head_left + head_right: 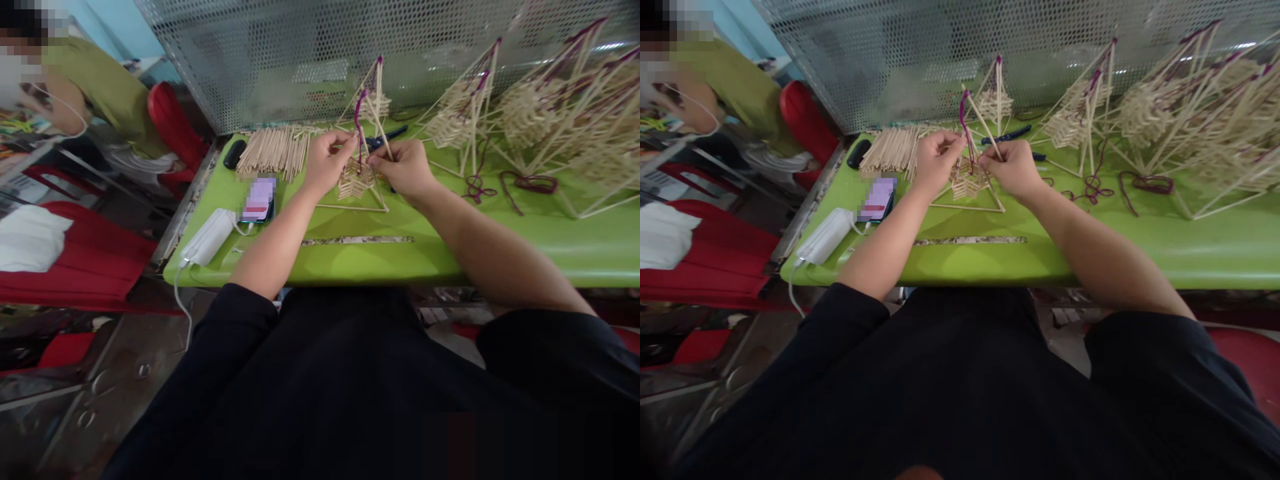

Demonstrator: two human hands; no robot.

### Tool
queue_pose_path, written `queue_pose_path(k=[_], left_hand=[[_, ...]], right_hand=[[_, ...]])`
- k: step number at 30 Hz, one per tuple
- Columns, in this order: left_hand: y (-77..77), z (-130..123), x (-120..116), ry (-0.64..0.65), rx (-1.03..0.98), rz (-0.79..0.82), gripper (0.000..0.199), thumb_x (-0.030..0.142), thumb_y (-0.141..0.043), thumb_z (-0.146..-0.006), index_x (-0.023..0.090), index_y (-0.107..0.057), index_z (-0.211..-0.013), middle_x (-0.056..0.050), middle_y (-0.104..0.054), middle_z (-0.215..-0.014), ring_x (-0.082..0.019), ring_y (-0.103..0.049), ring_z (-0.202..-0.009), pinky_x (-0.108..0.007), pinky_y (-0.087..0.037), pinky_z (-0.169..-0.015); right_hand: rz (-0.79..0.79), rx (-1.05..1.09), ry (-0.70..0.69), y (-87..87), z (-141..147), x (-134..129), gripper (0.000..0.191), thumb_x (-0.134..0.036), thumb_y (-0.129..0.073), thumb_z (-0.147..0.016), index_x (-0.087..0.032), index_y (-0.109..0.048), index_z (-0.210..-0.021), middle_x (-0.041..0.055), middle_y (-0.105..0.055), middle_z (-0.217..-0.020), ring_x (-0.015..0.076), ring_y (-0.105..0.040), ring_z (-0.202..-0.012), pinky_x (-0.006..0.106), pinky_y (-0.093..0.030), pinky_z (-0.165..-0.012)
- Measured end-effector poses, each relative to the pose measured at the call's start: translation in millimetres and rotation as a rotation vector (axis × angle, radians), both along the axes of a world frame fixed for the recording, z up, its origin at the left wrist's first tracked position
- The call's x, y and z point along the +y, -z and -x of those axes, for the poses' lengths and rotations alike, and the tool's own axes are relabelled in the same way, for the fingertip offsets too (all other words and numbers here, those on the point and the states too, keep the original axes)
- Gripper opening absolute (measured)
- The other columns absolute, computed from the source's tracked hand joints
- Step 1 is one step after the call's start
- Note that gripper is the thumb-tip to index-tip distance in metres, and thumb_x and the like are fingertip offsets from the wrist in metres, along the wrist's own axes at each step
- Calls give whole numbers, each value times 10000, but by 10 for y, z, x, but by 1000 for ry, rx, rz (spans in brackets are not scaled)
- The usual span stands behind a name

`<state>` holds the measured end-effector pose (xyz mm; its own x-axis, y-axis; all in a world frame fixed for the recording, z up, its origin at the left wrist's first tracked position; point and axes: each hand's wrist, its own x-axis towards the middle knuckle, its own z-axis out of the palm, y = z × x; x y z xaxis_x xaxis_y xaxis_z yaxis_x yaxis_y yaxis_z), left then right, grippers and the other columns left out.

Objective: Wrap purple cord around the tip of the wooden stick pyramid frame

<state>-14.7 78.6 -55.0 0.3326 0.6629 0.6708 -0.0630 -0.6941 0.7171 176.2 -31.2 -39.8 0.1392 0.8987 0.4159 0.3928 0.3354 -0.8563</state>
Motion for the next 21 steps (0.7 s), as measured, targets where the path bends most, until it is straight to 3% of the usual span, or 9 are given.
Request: queue_pose_path(k=[6, 12, 21], left_hand=[[-56, 30, -45, -6, 5, -14, 773, 977, -646, -907, 214, -767, -881, -106, -783, -987, -284, -768, -1062, -434, -606, -968], [-59, 27, -49, 0, -20, -12, 711, 946, -668, -921, 242, -761, -876, -103, -765, -937, -263, -738, -930, -429, -591, -866], [-57, 31, -54, -14, 11, -6, 749, 968, -626, -928, 228, -746, -909, -98, -730, -921, -268, -723, -941, -446, -571, -937]], right_hand=[[3, -50, 3, -18, 12, -18, 231, -361, -863, -917, -188, -759, -806, 21, -477, -651, 141, -387, -614, 345, -406, -565], [2, -31, -1, 19, 7, 5, 270, -396, -879, -912, -207, -735, -785, 18, -452, -665, 147, -373, -602, 363, -420, -570], [-7, -68, 16, -14, 22, -8, 337, -494, -890, -895, -214, -742, -779, 19, -437, -646, 163, -408, -623, 387, -469, -603]])
